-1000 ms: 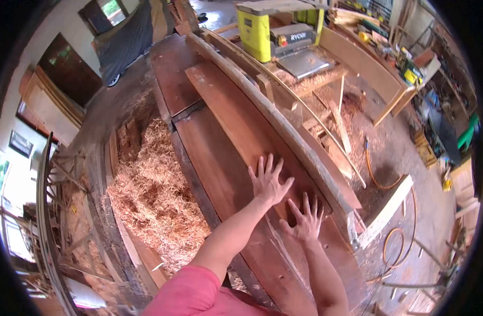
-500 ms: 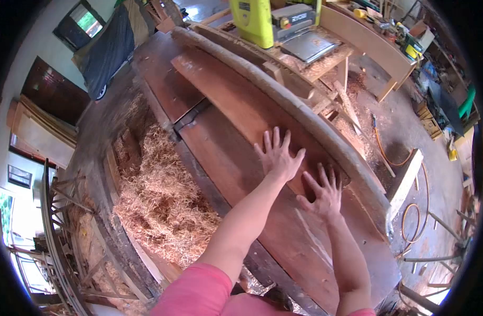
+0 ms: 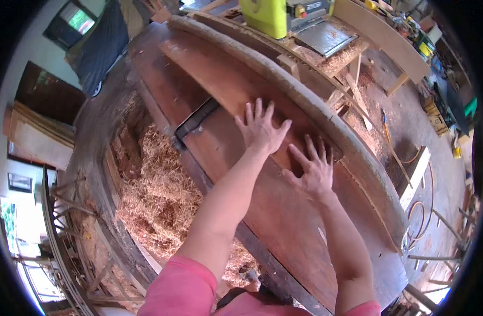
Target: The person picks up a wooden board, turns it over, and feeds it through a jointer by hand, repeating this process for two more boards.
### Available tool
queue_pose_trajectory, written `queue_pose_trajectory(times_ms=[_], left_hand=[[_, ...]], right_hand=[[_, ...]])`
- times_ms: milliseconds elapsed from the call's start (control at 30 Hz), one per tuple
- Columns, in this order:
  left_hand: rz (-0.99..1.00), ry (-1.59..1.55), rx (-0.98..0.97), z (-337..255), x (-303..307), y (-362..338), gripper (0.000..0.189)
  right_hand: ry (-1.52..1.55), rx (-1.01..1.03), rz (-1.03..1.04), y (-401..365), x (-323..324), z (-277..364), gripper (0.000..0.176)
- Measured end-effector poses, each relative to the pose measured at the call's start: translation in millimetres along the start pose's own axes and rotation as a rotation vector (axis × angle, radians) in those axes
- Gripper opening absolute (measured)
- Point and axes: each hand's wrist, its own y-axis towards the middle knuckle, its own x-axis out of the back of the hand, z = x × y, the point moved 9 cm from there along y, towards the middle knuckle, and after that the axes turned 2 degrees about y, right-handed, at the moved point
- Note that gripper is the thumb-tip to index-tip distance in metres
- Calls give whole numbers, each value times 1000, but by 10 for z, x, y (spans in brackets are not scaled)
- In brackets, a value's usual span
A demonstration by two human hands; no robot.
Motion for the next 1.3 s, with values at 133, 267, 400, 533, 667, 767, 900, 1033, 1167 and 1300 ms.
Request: queue_pose_trajectory(times_ms=[133,267,400,533,667,767,900,1033,1167,1300], left_hand=[[0,34,2,43,-23,78,85],[6,65,24,83,-12,176,84],[16,105,25,125,-24,261,84],[8,126,13,171,-40,355,87],[24,154,19,247,-73,446,87],[38,155,19,281,-66,489,86],[37,156,18,320,-43,560,86],[40,173,19,385,-24,627,88],[36,154,22,455,-4,693,89],[1,145,17,538,17,778,88]], right_hand=[[9,-37,46,45,-71,-12,77],[30,-32,25,139,-116,0,80],[72,-59,62,218,-97,25,79],[146,-32,13,295,-99,33,77],[191,-27,-40,355,-156,53,77],[197,-26,-50,409,-175,69,76],[225,-36,-44,468,-283,94,77],[192,-39,-23,587,-269,157,78],[174,-34,-18,673,-291,196,78],[165,-29,-26,763,-302,275,77]])
